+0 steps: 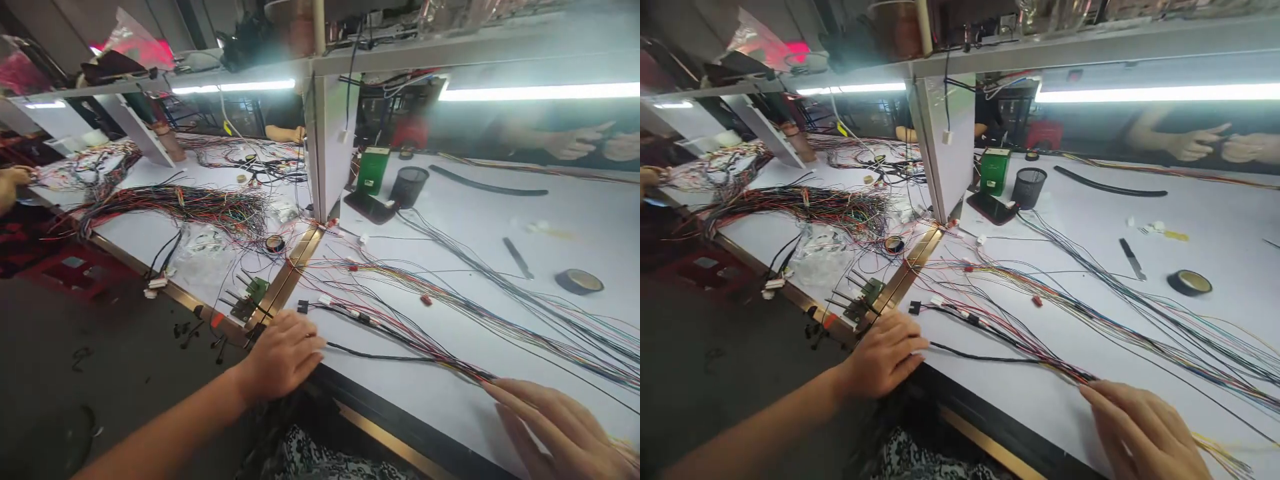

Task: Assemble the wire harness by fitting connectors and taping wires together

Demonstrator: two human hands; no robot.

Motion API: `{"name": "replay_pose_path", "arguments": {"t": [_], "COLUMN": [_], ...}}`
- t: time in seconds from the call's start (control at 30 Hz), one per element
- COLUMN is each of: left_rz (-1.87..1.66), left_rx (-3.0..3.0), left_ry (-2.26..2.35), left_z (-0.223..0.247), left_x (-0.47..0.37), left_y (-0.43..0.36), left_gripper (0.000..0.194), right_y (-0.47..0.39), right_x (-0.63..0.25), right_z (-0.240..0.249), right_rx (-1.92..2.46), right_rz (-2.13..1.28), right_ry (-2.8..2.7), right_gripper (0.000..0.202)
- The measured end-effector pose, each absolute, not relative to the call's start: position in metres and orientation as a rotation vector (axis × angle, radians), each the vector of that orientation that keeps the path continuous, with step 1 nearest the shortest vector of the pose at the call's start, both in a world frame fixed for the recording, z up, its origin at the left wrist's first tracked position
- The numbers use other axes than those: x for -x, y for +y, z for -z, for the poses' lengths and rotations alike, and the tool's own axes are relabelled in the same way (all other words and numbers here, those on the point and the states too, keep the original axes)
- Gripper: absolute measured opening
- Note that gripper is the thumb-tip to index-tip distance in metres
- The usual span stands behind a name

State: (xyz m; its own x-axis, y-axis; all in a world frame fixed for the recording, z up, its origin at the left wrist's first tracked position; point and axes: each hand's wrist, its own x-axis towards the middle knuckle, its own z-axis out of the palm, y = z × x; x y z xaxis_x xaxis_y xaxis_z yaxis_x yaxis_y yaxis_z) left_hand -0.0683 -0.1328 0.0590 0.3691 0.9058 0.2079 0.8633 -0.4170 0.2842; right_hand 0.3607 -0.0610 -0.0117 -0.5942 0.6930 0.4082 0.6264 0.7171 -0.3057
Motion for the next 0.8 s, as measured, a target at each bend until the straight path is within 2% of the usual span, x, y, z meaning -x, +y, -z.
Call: {"name": "replay_pose_path", "arguments": {"t": [0.13,0.33,0.7,0.8], "left_rz": [-0.544,-0.538,-0.517,-0.425], "left_rx": [-2.495,-2.381,-2.504,-2.605], "left_ry": [1.491,1.708,1.699,1.545], "left_z": [-0.052,-0.029,-0.014,-0.014], "left_x": [0.021,-0.010,-0.016,-0.016], "left_y": [-0.119,-0.089,-0.084,-0.084], "left_gripper": [0.026,0.037,0.022,0.030], "right_y": [-0.056,-0.042,-0.026,-0.018], "right_x": [-0.313,-0.257,-0.223,-0.209], "right_z": [-0.002,-0.002,-0.014,-0.006], "right_rx": [1.011,1.051,1.066,1.033], "right_rz": [-0.185,-0.210,-0.296,-0.265], "right_ry": [-2.465,-2.468,-2.583,-2.577], "right_gripper": [0.030,0.027,0.024,0.026]}}
